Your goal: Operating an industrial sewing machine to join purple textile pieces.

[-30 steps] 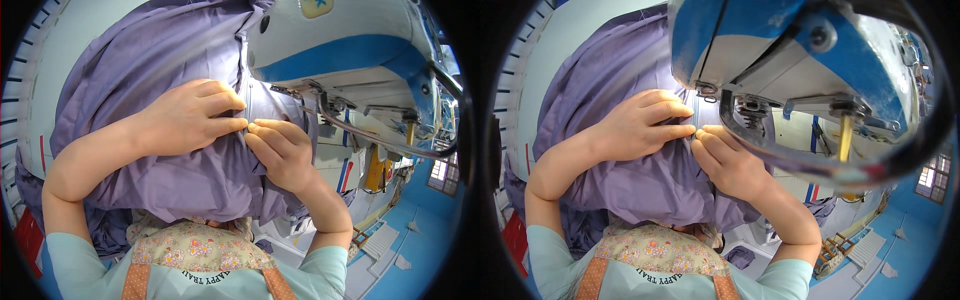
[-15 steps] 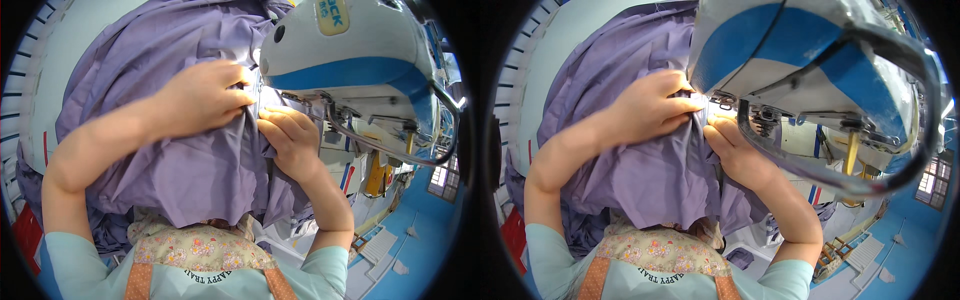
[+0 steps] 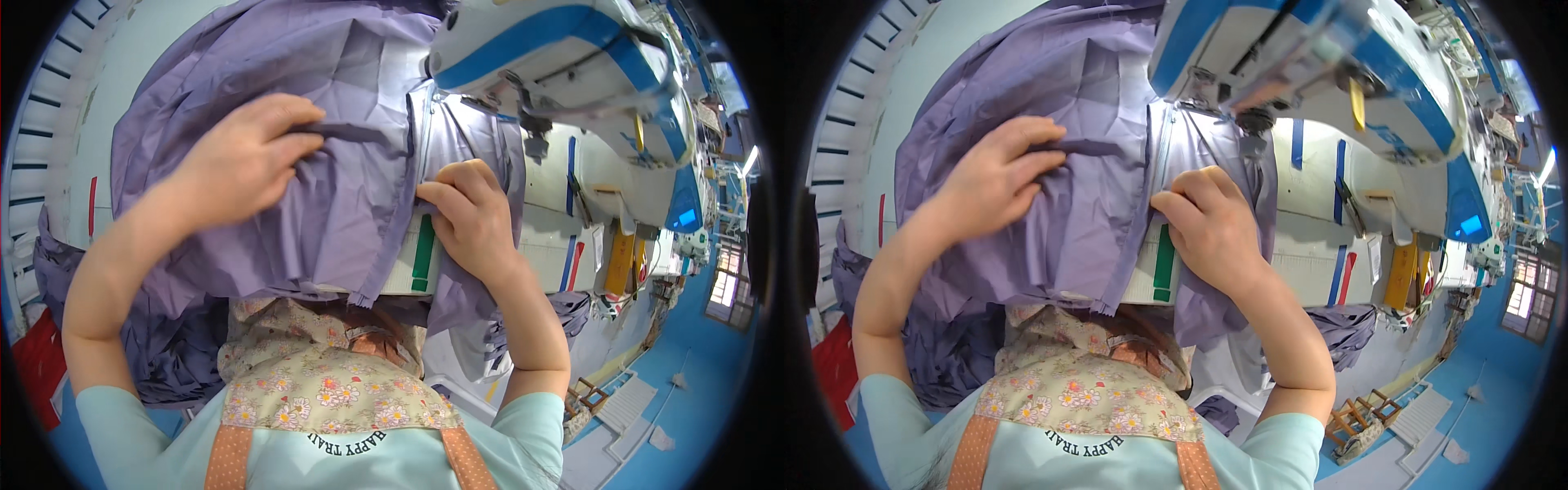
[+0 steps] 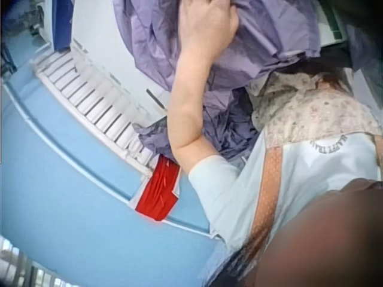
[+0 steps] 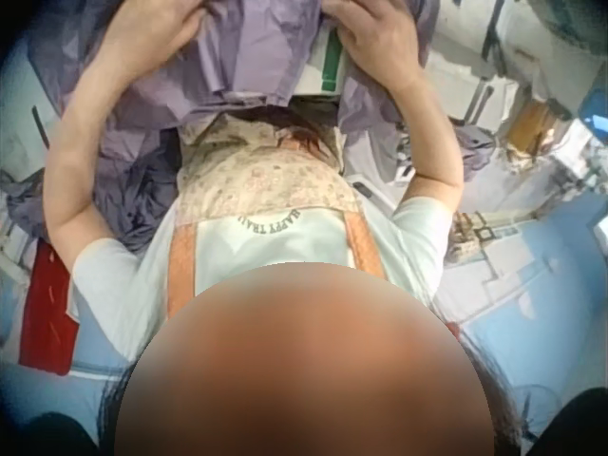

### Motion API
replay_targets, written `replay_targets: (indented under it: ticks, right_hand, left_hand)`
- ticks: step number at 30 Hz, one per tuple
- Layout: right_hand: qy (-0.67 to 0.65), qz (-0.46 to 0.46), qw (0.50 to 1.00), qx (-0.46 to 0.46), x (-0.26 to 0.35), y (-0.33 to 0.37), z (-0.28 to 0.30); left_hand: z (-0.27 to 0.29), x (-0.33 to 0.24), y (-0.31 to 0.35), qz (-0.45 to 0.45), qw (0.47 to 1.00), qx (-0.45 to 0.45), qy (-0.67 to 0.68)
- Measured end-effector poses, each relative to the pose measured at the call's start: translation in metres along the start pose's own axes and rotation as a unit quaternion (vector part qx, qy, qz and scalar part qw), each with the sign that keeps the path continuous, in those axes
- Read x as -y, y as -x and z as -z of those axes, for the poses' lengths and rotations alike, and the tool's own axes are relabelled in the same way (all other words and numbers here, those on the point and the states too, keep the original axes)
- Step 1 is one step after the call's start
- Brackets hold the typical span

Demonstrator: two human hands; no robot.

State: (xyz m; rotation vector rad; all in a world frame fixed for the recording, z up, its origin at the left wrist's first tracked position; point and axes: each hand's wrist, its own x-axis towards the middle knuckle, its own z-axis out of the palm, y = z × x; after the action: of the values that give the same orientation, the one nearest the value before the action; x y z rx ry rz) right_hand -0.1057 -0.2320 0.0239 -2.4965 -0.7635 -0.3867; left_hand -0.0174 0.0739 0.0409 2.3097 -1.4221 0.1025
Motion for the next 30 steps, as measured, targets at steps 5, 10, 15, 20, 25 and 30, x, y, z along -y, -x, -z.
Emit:
replay_targets:
  ticks: [5,10,15,20,25,30]
  right_hand:
    - [-0.013,-0.061,0.998,-0.017,0.02,0.008,0.008]
    - [-0.088,-0.16,0.983,-0.011,0.032,0.028,0.018]
    - [-0.146,-0.315,0.936,-0.055,0.044,0.041,0.022]
    - [-0.023,-0.316,0.942,-0.115,0.038,0.066,0.03]
    - [0.154,-0.325,0.931,-0.061,0.031,0.062,0.042]
    - [0.181,-0.273,0.942,-0.068,0.022,0.053,0.036]
  left_hand:
    - [-0.012,-0.078,-0.004,-0.008,0.988,-0.037,0.15]
    - [-0.016,-0.06,0.017,-0.03,0.997,-0.024,0.066]
    - [-0.015,-0.083,0.016,-0.005,0.996,-0.017,0.089]
    - [-0.024,-0.092,0.022,0.037,0.994,-0.02,0.096]
    - [-0.029,-0.131,0.012,-0.008,0.992,-0.079,0.102]
    - [-0.065,-0.178,-0.01,0.006,0.997,-0.061,0.053]
